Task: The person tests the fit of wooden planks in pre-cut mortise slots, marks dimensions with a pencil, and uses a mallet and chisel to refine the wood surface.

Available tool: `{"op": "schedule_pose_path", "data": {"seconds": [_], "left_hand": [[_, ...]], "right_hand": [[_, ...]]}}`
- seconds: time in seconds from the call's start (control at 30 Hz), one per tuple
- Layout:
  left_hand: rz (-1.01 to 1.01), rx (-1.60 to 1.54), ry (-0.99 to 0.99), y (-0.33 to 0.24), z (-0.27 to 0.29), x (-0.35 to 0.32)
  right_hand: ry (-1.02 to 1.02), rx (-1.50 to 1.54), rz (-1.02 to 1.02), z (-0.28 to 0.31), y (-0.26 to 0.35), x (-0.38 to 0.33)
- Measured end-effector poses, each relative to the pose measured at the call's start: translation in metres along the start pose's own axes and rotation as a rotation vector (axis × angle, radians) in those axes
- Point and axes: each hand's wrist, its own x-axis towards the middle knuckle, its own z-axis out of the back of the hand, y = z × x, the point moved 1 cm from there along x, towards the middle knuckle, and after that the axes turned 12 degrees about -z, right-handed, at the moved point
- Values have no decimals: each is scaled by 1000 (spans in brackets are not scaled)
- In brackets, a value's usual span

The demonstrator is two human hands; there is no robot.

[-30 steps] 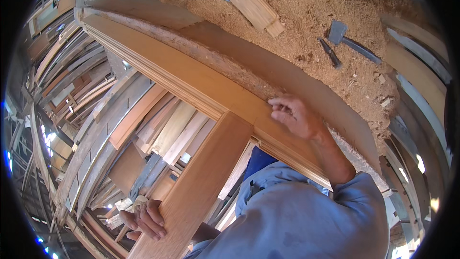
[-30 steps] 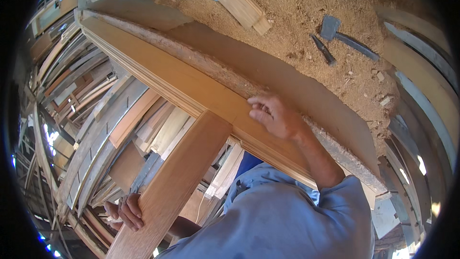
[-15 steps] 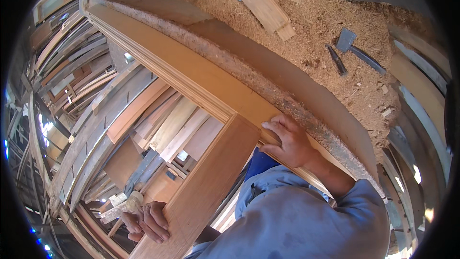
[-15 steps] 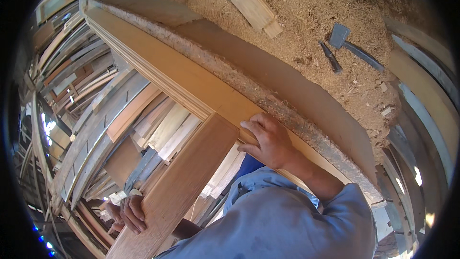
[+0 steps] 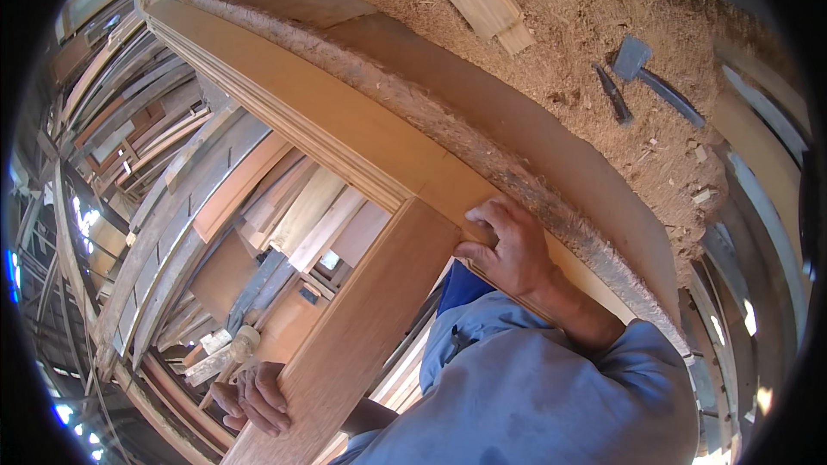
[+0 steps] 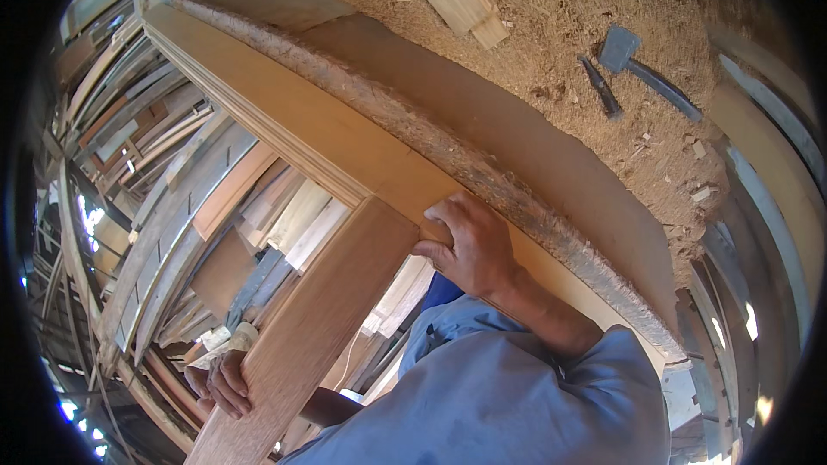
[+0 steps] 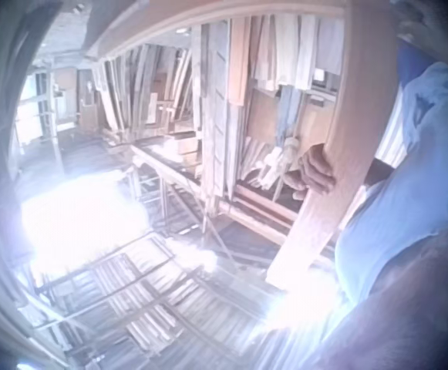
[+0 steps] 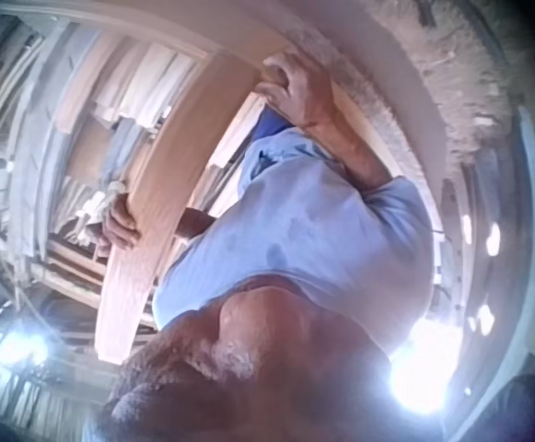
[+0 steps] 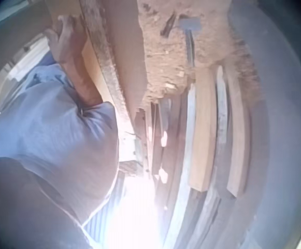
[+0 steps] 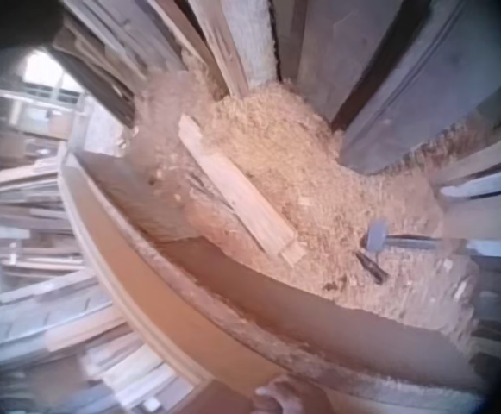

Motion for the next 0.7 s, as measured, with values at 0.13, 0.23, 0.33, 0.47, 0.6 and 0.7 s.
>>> {"op": "schedule_pose_path", "data": {"seconds": [0.13, 0.23, 0.33, 0.47, 0.6, 0.7], "left_hand": [[5, 17, -17, 4, -6, -1], [6, -21, -14, 12, -6, 1], [5, -3, -16, 7, -8, 2], [39, 44, 25, 11, -16, 3], [74, 78, 126, 14, -13, 10], [153, 68, 338, 7, 11, 24]], "right_hand": [[53, 3, -45, 4, -3, 4], [74, -12, -68, 6, -4, 6], [84, -28, -78, 10, -1, 7], [81, -81, 10, 15, 1, 7], [61, -160, 22, 35, 8, 6], [-96, -197, 110, 62, 47, -5]]}}
